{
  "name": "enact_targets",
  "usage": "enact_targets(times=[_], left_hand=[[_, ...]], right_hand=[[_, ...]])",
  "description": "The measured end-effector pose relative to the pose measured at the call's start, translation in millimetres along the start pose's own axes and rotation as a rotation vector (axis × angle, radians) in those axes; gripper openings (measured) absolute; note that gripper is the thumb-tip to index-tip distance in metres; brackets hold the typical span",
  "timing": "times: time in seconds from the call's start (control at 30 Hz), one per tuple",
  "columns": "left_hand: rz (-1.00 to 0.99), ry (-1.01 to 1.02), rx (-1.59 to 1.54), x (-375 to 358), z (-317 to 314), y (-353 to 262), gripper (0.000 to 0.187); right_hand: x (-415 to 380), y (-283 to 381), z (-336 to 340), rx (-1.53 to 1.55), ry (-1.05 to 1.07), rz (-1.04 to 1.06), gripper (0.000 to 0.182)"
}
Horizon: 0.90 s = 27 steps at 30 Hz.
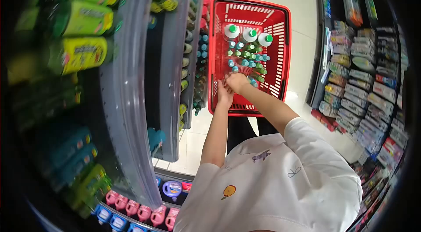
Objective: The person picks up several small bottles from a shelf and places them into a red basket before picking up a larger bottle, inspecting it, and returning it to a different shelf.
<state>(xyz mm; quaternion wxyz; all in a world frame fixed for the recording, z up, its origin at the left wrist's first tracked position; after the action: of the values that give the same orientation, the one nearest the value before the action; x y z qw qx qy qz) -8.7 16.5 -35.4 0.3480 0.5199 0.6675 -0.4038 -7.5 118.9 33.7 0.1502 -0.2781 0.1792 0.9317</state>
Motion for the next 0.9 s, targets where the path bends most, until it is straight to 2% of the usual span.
enact_targets(times=[0.07, 0.1, 0.23, 0.27, 0.3, 0.43, 0.5, 0.53, 0.57, 0.63, 0.7, 0.73, 0.83, 0.9], left_hand=[[0.0, -0.025, 0.04, -11.0, 10.9, -2.5, 0.055], [0.009, 0.032, 0.043, 21.9, -9.0, -6.7, 0.055], [0.033, 0.021, 0.136, 15.6, -10.6, -11.9, 0.054], [-0.012, 0.091, 0.176, 14.5, -12.1, -12.7, 0.053], [-0.061, 0.159, 0.212, 6.2, -18.5, -15.2, 0.052], [-0.207, 0.098, 0.36, -47.7, -37.4, -25.4, 0.048], [-0.341, 0.245, 0.553, -85.5, -55.5, -30.0, 0.045], [-0.445, 0.345, 0.649, -93.2, -56.8, -29.8, 0.051], [-0.52, 0.349, 0.786, -101.6, -53.2, -28.1, 0.057], [-0.662, 0.324, 0.878, -139.0, -72.4, -23.4, 0.058], [-1.032, 0.209, 1.199, -182.8, -100.8, -15.7, 0.055], [-1.1, 0.167, 1.226, -193.8, -105.5, -10.8, 0.056], [-1.505, 0.224, 1.26, -230.7, -122.0, 4.0, 0.056], [-1.562, 0.217, 1.212, -250.9, -118.3, 14.0, 0.055]], right_hand=[[-13.1, 18.6, -1.3, 0.014, -0.007, -0.001, 0.026], [12.7, -6.3, -7.7, -0.026, -0.095, 0.007, 0.021], [17.0, -1.3, -21.9, -0.031, -0.205, 0.01, 0.014], [13.8, -1.4, -19.5, 0.001, -0.268, 0.003, 0.012], [10.1, 0.2, -13.5, 0.012, -0.23, 0.002, 0.012], [-33.5, 2.7, 37.1, 0.127, -0.287, 0.0, 0.021], [-61.4, -0.3, 53.3, 0.144, -0.439, 0.021, 0.025], [-81.5, -2.0, 72.6, 0.23, -0.473, 0.005, 0.027], [-104.3, -2.3, 91.8, 0.318, -0.507, -0.005, 0.029], [-143.5, -1.4, 117.9, 0.331, -0.566, 0.082, 0.032], [-184.1, 1.3, 140.0, 0.394, -0.637, 0.165, 0.031], [-202.1, 2.8, 147.9, 0.397, -0.737, 0.195, 0.03], [-258.9, 5.1, 180.7, 0.479, -0.77, 0.32, 0.029], [-288.5, 10.6, 199.1, 0.455, -0.865, 0.375, 0.03]])
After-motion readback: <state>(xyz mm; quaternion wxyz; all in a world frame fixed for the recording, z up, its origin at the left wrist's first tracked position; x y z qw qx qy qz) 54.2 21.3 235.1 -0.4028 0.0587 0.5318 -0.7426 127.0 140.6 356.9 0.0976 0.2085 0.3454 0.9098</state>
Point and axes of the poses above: each hand's wrist, its own x-axis towards the middle knuckle, its own z-axis out of the back of the hand, y = z × x, the point moved 4 cm from there along x, towards the middle knuckle, and after that the axes turned 6 degrees about -x, right-handed, at the moved point
